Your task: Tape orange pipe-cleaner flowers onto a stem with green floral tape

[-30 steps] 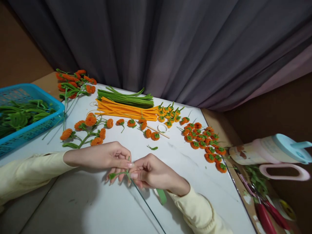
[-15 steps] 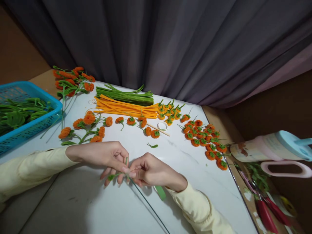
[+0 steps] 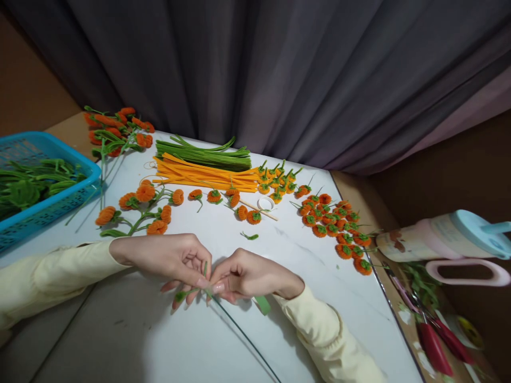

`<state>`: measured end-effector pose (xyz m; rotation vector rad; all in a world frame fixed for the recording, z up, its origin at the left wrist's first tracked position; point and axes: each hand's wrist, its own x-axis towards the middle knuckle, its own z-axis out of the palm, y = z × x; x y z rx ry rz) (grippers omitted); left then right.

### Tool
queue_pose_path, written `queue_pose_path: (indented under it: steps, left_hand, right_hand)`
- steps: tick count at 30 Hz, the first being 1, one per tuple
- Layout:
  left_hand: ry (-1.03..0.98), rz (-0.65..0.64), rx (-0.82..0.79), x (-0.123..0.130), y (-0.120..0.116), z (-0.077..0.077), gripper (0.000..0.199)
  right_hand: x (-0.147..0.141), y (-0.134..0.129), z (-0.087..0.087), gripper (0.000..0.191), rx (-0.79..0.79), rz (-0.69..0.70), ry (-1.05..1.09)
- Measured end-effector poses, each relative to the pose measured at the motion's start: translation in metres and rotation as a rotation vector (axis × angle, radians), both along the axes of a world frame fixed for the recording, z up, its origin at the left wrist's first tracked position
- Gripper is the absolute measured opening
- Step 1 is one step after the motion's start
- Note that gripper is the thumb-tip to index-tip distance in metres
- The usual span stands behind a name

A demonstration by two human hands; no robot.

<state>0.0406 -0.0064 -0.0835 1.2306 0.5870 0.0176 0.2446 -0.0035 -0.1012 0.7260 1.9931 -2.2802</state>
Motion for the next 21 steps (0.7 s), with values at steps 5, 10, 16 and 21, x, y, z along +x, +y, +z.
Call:
queue_pose_path:
  steps: [5,10,16,21]
  left_hand:
    - [0.001,0.01,0.032,0.0,-0.002,0.001,0.021]
    - [-0.028,-0.006,0.045,0.0,-0.002,-0.001,0.019]
    - [-0.029,-0.052,0.088,-0.001,0.003,-0.005,0.022]
    - [-0.023,-0.03,0.049,0.0,0.003,-0.006,0.016]
  right_hand:
    - [0.0,0.004,-0.002,0.024,0.057,0.017,0.041]
    - [-0.002,0.002,-0.007,0.028,-0.035,-0.012,0.094]
    - [-0.003,0.001,-0.016,0.032,-0.189,-0.037,0.095]
    - [-0.003,0.001,-0.018,0.033,-0.249,-0.05,0.085]
